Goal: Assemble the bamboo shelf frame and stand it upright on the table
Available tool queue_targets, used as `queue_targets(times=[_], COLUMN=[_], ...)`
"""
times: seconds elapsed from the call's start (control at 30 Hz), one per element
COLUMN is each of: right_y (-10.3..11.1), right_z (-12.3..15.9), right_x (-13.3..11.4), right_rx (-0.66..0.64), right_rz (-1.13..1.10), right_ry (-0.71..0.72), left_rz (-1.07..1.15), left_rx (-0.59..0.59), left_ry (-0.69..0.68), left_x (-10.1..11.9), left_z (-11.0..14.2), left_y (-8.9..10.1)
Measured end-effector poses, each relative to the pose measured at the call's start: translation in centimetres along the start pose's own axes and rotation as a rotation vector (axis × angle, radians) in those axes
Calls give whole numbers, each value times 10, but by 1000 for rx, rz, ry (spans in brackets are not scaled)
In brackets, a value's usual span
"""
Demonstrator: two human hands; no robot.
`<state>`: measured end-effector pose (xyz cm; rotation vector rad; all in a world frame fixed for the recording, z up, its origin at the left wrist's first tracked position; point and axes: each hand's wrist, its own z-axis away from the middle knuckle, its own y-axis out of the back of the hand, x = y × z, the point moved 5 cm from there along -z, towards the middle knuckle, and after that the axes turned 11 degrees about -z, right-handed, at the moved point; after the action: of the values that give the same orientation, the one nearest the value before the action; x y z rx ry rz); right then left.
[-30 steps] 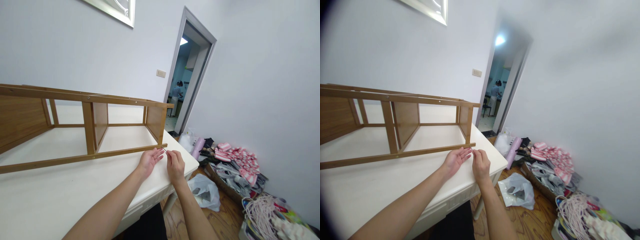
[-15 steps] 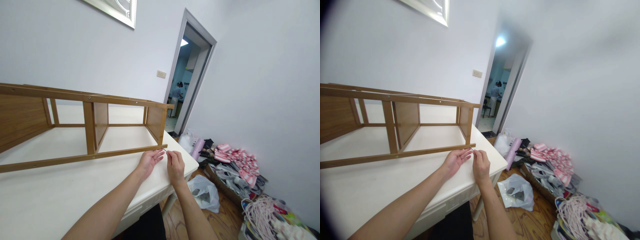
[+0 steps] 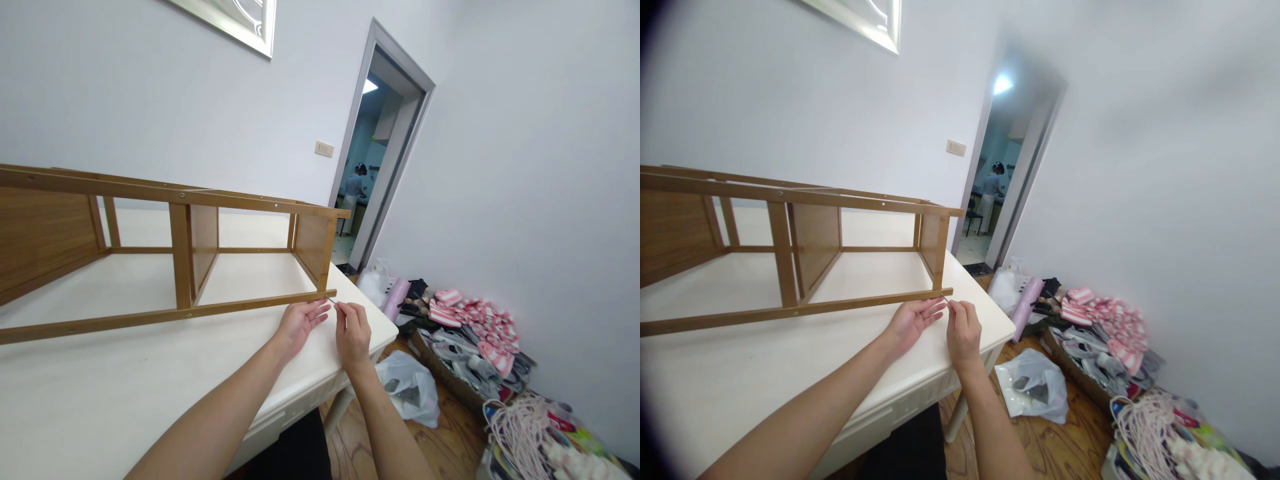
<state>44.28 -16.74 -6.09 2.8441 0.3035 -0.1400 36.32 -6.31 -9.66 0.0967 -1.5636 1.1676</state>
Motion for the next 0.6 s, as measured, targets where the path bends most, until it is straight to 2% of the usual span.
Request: queue_targets(times=[0.6], right_y=[-2], right_z=[5], right_x=[2], right_rx=[-61], right_rz=[-66], right_ry=[5], left_rz=[-5], left_rx=[-15], left_ry=[-5], left_x=[-1], left_z=[-1], left_y=[1])
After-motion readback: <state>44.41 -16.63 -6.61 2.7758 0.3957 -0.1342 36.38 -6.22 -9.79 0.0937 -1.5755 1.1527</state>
